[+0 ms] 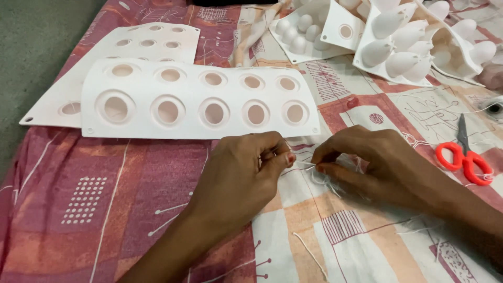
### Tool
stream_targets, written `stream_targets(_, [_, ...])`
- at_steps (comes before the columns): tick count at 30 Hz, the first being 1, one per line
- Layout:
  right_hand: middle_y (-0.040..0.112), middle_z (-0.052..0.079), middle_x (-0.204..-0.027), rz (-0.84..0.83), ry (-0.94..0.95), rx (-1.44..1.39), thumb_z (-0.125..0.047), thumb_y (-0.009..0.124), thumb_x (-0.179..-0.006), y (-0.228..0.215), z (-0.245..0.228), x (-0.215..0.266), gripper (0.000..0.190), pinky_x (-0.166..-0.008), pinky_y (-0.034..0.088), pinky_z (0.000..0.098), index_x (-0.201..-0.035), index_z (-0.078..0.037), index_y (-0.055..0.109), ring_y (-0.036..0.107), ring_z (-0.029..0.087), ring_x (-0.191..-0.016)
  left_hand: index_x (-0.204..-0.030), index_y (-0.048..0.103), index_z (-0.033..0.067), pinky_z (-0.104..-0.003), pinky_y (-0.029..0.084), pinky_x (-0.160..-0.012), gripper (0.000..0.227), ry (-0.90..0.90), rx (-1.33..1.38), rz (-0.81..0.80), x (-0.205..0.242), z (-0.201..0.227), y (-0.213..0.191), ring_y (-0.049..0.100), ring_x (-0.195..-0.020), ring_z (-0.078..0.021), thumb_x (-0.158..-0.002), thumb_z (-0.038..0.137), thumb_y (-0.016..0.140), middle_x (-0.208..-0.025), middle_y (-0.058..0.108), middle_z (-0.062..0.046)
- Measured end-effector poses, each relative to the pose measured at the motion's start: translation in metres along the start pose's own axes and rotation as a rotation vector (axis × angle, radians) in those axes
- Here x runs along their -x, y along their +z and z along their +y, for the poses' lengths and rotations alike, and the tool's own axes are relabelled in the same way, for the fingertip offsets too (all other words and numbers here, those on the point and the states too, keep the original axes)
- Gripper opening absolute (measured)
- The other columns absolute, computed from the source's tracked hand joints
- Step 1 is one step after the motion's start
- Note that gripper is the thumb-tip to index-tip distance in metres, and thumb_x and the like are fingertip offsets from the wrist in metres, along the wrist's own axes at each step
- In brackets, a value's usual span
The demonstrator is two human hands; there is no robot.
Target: Preparing wicks for candles by threading them through white silicone molds on a bed.
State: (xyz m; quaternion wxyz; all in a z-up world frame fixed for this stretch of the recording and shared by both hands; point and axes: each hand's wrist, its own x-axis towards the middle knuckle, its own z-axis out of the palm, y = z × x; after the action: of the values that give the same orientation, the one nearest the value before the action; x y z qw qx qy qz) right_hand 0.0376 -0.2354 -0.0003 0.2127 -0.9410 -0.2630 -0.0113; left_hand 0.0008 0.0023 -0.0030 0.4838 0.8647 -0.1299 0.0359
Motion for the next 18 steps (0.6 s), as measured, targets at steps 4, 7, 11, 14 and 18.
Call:
stream_targets(4, [0.081,0.0,-0.102,0.041,-0.168,0.098,-0.023,0.076,-0.085,-0.012,0.039,-0.002,0.025,-0.057,0.061,0.0337,-0.109,-0.015,0.076,0.077,0.015,-0.086,-0.085,0.072,-0.0001,-0.034,0.052,-0.055,0.019,0.063,0.032,0.114,-0.008,-0.015,-0.004,0.071,-0.057,-0.0146,-0.091,0.017,0.066,-0.07,0.075,-0.009])
stream_targets(7, [0.08,0.0,-0.102,-0.02,0.205,0.332,-0.029,0.077,-0.088,-0.036,0.039,-0.008,0.024,-0.072,0.064,0.0352,-0.11,-0.018,0.076,0.073,0.019,-0.08,-0.087,0.072,0.0008,-0.034,0.053,-0.056,0.018,0.066,0.05,0.185,-0.015,-0.018,-0.014,0.072,-0.06,-0.0151,-0.092,0.016,0.065,-0.072,0.076,-0.008])
stream_targets(11, [0.083,-0.001,-0.102,0.01,0.244,0.538,-0.028,0.068,-0.094,-0.048,0.096,-0.01,0.022,-0.075,0.062,0.037,-0.111,-0.021,0.08,0.08,0.019,-0.08,-0.089,0.074,0.003,-0.034,0.053,-0.058,0.017,0.093,0.039,0.26,-0.018,-0.026,-0.017,0.071,-0.06,-0.0165,-0.091,0.016,0.064,-0.073,0.077,-0.008])
stream_targets(14, [0.077,-0.002,-0.116,-0.052,0.319,0.685,-0.036,0.066,-0.094,-0.053,0.077,-0.012,0.027,-0.078,0.062,0.0349,-0.115,-0.023,0.077,0.078,0.021,-0.083,-0.087,0.074,0.003,-0.034,0.054,-0.058,0.018,0.113,0.037,0.291,-0.018,-0.023,-0.018,0.071,-0.06,-0.017,-0.09,0.017,0.063,-0.074,0.076,-0.008])
stream_targets(18, [0.076,0.002,-0.116,0.128,0.15,0.43,-0.032,0.067,-0.095,-0.052,0.025,-0.019,0.025,-0.078,0.059,0.0413,-0.117,-0.021,0.074,0.076,0.025,-0.089,-0.085,0.074,0.0029,-0.035,0.053,-0.058,0.019,0.092,0.029,0.295,-0.019,-0.024,-0.019,0.071,-0.059,-0.0189,-0.09,0.018,0.063,-0.073,0.076,-0.009])
